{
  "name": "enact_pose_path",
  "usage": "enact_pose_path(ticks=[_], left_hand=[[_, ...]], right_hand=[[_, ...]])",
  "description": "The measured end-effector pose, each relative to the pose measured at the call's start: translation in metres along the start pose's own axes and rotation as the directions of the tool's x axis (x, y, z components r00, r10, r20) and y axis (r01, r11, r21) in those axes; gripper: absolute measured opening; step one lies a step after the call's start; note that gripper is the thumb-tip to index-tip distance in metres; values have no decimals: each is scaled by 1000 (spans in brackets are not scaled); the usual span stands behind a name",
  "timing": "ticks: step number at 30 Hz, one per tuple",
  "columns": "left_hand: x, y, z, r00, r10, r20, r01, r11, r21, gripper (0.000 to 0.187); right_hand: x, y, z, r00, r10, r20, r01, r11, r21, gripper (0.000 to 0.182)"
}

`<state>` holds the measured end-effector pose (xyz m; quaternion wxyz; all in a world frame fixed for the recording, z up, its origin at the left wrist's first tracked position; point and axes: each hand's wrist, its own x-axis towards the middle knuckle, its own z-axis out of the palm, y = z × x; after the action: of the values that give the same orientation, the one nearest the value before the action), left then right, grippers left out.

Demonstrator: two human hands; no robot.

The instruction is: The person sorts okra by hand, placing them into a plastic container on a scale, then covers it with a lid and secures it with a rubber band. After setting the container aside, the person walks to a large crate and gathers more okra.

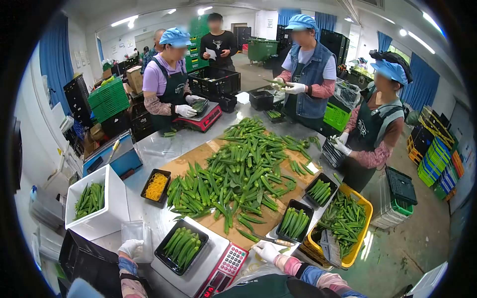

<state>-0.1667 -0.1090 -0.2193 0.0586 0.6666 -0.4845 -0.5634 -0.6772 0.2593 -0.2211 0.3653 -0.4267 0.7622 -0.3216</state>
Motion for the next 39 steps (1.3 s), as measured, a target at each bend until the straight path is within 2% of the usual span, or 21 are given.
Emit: enact_pose_path(ticks=[3,7,8,10,11,12,13,15,16,18,19,20,21,22,24,27,31,33,34,36,39], left_hand=[[3,7,1,996,-89,21,89,996,-8,27],[-12,30,6,969,-242,45,241,970,20,25],[-12,33,6,961,-270,54,270,963,15,25],[27,8,-11,928,-264,264,308,941,-140,24],[40,0,-18,899,-241,366,332,920,-210,24],[20,15,-6,938,-278,207,301,949,-92,25],[12,15,-4,960,-217,178,230,971,-58,25],[5,13,-2,987,-93,129,91,996,20,25],[16,4,-6,982,38,187,-55,995,83,26],[34,-15,-15,907,268,324,-337,924,181,28],[29,-13,-9,936,288,203,-337,899,280,26],[26,-11,4,946,316,79,-322,868,377,24],[21,-10,16,935,351,-43,-291,833,470,22],[26,-16,25,884,430,-184,-260,779,571,21],[33,-30,44,694,595,-405,-138,661,737,22],[2,-17,61,695,548,-465,-115,724,680,20],[-22,-5,58,734,522,-434,-175,764,622,21],[-29,-9,67,629,579,-519,-196,764,615,21],[-30,-9,68,569,607,-556,-209,760,616,21],[-25,-13,69,518,584,-625,-138,778,613,20],[-35,-16,70,456,607,-651,-66,753,655,16]], right_hand=[[1,8,1,995,93,33,-93,995,23,33],[6,28,9,1000,-18,-13,18,1000,10,34],[6,32,10,1000,-6,-15,6,1000,24,34],[1,17,6,997,79,3,-79,996,49,34],[-3,-2,-1,974,213,74,-220,970,106,34],[2,9,3,992,122,33,-124,991,59,34],[3,18,6,1000,30,-5,-30,999,10,34],[6,29,9,1000,-7,-16,8,999,36,34],[7,33,11,999,-23,-22,24,998,51,34],[9,38,12,1000,-11,-29,11,1000,2,34],[9,38,13,1000,-5,-28,5,1000,-22,35],[8,38,14,1000,0,-23,0,1000,28,35],[10,43,16,998,-38,-40,38,999,-7,34],[8,38,15,998,-40,-38,40,999,-10,34],[5,32,12,999,-32,-36,32,999,-22,34],[5,30,10,999,-40,-18,40,999,-13,34],[7,30,8,1000,12,5,-11,1000,-17,34],[8,34,9,997,-67,-30,67,998,-7,33],[9,37,10,999,-45,-29,45,999,6,33],[7,31,7,1000,23,-3,-23,998,64,33],[10,42,9,995,-95,-16,94,995,-26,34]])
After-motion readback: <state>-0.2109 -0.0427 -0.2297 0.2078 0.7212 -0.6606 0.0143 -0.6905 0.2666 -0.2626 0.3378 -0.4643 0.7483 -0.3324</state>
